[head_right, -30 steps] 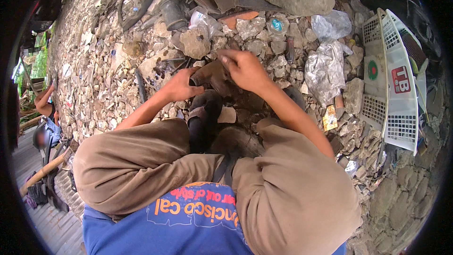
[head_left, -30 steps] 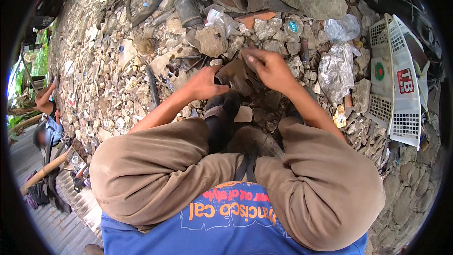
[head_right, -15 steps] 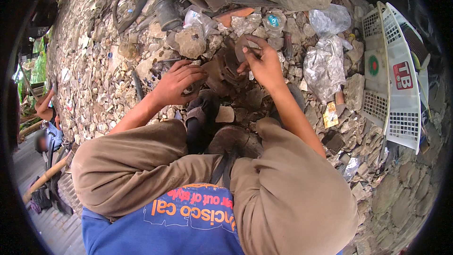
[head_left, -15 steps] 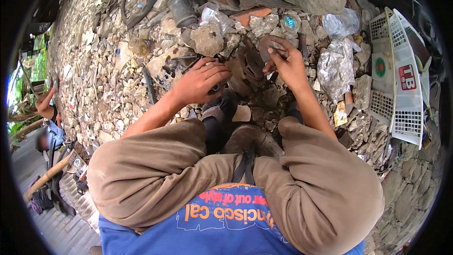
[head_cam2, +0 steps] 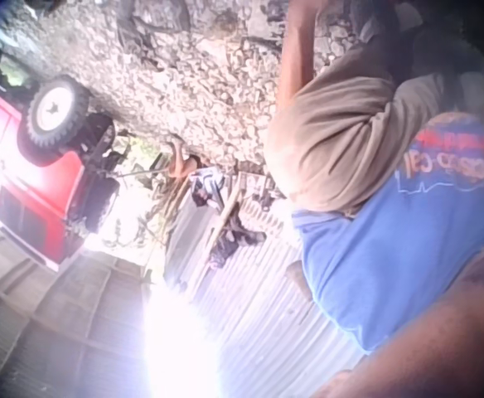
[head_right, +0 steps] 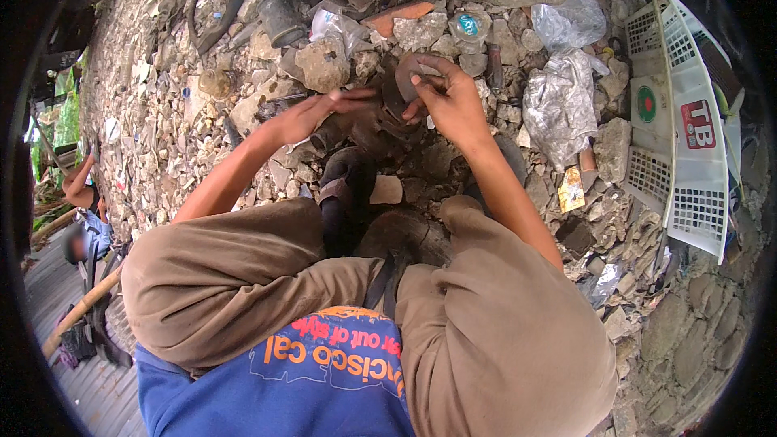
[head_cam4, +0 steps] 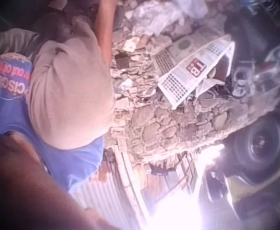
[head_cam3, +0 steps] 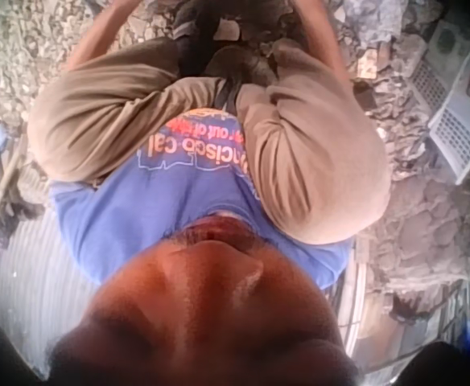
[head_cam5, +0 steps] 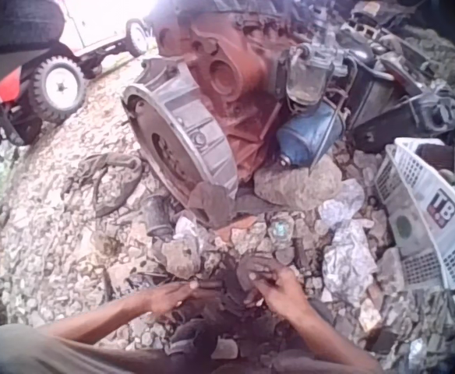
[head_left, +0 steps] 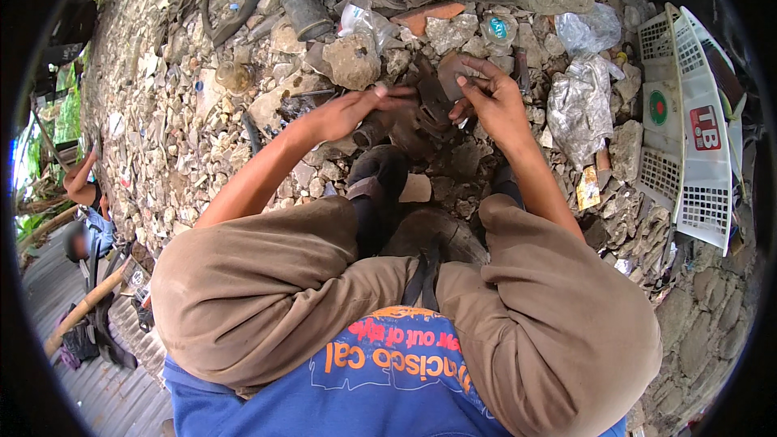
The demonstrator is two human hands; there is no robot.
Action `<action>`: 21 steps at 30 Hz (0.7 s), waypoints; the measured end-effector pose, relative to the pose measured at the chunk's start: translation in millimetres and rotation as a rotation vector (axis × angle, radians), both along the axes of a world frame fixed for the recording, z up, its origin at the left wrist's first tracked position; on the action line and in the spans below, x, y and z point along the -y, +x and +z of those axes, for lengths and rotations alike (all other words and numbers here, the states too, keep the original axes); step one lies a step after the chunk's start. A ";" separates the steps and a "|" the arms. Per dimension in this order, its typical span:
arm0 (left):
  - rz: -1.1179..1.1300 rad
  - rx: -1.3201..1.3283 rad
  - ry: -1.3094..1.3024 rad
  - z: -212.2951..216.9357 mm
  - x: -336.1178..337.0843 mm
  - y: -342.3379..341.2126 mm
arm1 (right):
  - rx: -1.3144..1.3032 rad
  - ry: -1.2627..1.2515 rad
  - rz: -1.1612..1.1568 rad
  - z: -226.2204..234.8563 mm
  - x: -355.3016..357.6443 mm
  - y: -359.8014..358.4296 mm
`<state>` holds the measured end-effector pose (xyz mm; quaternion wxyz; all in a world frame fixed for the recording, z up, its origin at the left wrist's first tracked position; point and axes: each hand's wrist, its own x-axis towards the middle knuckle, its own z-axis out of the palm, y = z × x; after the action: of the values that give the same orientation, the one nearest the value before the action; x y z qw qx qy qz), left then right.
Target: The person sits cross-legged on a debris-strewn ground and scrubs a small, dark metal object with a piece of sandpaper. They hold the object in their left hand and rub it repeatedly with the sandpaper in their right hand, focusing on cleaning the surface.
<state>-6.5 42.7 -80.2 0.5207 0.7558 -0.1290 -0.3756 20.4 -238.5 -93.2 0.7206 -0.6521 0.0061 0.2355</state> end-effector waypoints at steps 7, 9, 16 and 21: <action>0.024 0.246 0.409 29.7 -20.8 12.7 | 0.004 0.018 -0.011 -7.4 2.2 0.3; 0.006 0.146 0.146 33.6 -20.3 4.9 | 0.012 0.024 -0.008 -9.2 0.1 0.3; -0.075 0.376 0.066 6.9 -14.5 3.0 | 0.012 0.002 -0.005 -14.6 -5.8 0.3; -0.117 0.340 0.200 17.6 -22.1 20.8 | -0.005 0.006 -0.019 -18.6 -4.3 -1.5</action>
<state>14.3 64.8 -62.6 0.3909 0.8476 -0.2206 -0.2830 18.9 -234.2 -111.9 0.7246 -0.6494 0.0134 0.2301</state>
